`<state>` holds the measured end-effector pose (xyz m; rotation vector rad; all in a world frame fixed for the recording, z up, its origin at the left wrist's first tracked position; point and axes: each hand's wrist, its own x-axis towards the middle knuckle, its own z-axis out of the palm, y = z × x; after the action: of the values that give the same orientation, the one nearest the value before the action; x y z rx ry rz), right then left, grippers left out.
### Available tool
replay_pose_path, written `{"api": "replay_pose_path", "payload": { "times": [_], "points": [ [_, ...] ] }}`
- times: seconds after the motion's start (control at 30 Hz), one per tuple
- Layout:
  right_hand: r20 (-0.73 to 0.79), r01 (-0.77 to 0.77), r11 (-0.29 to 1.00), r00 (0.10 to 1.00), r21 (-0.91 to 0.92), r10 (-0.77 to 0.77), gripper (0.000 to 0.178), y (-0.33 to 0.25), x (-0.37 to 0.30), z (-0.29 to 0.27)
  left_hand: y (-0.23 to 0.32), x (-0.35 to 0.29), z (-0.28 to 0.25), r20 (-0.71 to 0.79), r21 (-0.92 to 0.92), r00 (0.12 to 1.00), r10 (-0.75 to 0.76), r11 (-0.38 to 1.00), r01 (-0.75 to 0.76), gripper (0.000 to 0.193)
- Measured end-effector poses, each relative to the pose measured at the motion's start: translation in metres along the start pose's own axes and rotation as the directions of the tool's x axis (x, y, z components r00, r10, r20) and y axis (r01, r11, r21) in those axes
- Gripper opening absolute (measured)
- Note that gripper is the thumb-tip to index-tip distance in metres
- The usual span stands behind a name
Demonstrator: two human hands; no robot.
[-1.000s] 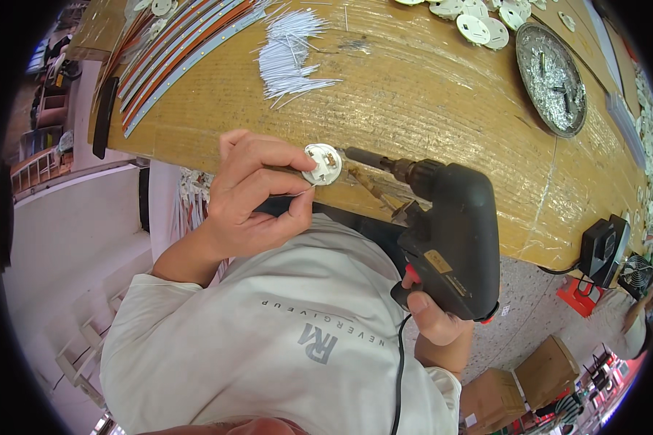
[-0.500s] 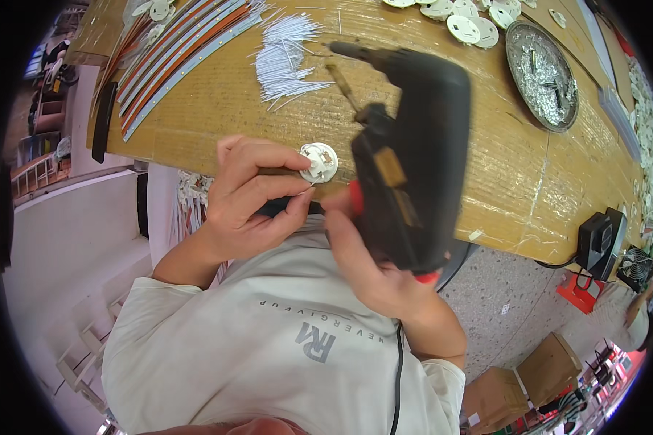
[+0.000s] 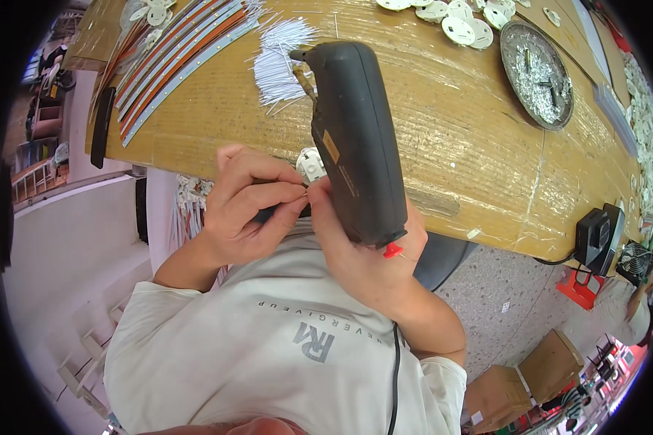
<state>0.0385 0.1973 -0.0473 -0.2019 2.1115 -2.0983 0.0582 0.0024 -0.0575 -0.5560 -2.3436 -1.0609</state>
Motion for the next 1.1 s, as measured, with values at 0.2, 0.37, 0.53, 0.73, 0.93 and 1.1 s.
{"api": "replay_pose_path", "payload": {
  "times": [0.2,0.37,0.53,0.73,0.93,1.1],
  "points": [
    [-0.003,-0.05,0.975,0.999,0.217,0.051,0.04,-0.008,-0.006,-0.01,0.006,0.012,-0.001,-0.004,-0.017,0.996,-0.088,0.996,0.088,0.024],
    [0.028,-0.131,0.96,0.991,0.248,0.128,0.038,-0.015,-0.008,-0.017,0.012,0.032,-0.004,0.08,-0.015,0.98,-0.18,0.983,0.182,0.021],
    [0.072,-0.077,0.961,0.996,0.265,0.06,0.037,-0.004,-0.009,-0.016,0.01,0.048,-0.014,0.294,0.023,0.93,-0.221,0.974,0.224,0.012],
    [0.075,-0.083,0.944,0.995,0.319,0.063,0.036,0.0,-0.009,-0.017,0.01,0.068,-0.02,0.473,0.057,0.834,-0.285,0.954,0.294,0.012],
    [0.066,-0.135,0.916,0.991,0.378,0.119,0.031,-0.003,-0.009,-0.018,0.007,0.084,-0.021,0.582,0.129,0.76,-0.288,0.956,0.264,0.012],
    [0.1,-0.106,0.92,0.992,0.378,0.073,0.029,0.0,-0.009,-0.021,0.006,0.089,-0.02,0.606,0.119,0.752,-0.261,0.964,0.238,0.012]
  ]
}}
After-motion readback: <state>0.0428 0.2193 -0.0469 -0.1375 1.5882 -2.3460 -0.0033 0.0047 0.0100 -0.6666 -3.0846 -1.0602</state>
